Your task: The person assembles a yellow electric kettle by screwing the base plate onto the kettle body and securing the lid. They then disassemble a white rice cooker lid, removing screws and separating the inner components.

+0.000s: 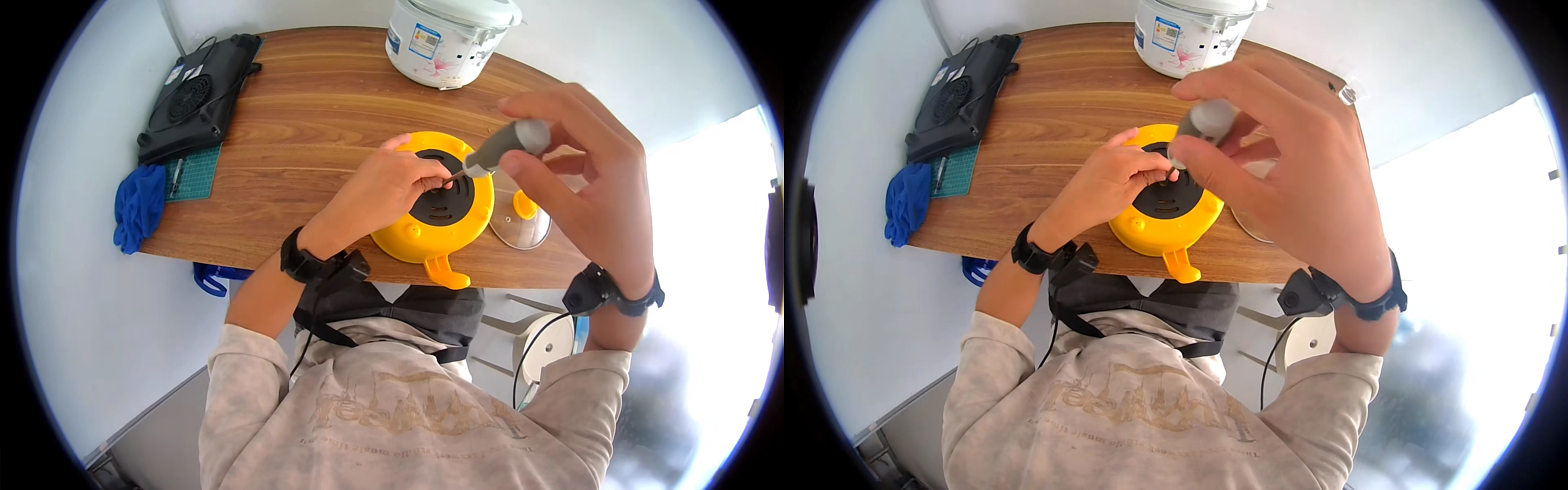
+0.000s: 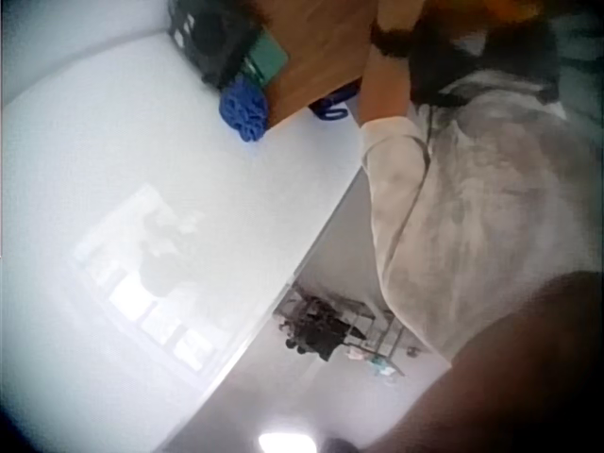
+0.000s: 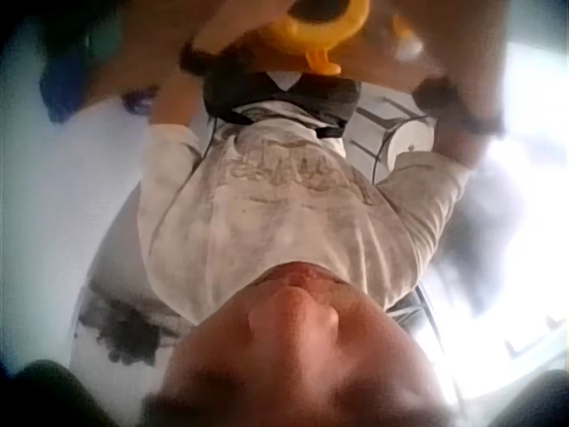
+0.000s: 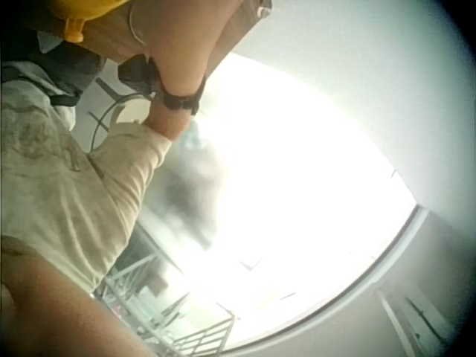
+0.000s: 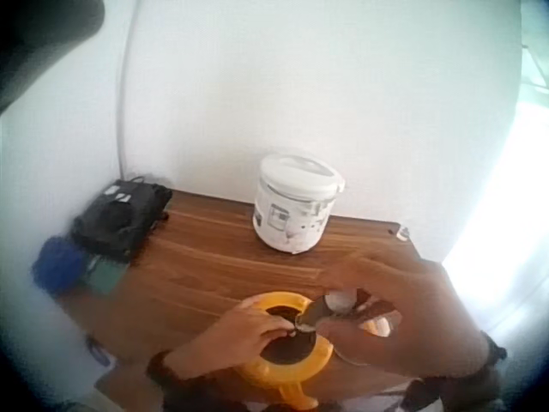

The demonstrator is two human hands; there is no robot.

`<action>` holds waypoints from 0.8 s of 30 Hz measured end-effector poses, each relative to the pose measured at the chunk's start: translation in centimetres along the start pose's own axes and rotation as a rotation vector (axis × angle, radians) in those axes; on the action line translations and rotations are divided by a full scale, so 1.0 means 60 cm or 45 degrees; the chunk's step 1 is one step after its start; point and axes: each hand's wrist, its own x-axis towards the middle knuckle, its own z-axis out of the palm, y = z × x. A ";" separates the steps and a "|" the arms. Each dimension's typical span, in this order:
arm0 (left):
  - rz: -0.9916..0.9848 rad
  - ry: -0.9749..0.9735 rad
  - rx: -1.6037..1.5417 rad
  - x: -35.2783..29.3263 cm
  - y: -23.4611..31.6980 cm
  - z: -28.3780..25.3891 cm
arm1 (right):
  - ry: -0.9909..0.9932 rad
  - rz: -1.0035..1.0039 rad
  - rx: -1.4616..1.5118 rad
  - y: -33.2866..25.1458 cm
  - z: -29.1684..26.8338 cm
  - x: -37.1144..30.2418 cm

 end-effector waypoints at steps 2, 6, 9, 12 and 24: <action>-0.013 -0.044 0.015 0.001 0.004 -0.007 | -0.008 0.030 0.121 0.003 0.000 -0.004; 0.016 -0.111 0.002 0.002 0.004 -0.019 | -0.071 0.040 0.031 0.010 -0.006 0.003; -0.245 -0.195 -0.396 0.015 0.026 -0.054 | -0.066 0.007 -0.006 0.009 -0.006 0.008; 0.016 -0.052 -0.394 0.032 0.045 -0.077 | -0.052 0.002 -0.016 0.006 -0.007 0.013; -0.292 -0.574 0.276 0.040 0.020 -0.099 | -0.037 -0.054 -0.115 0.025 -0.014 0.021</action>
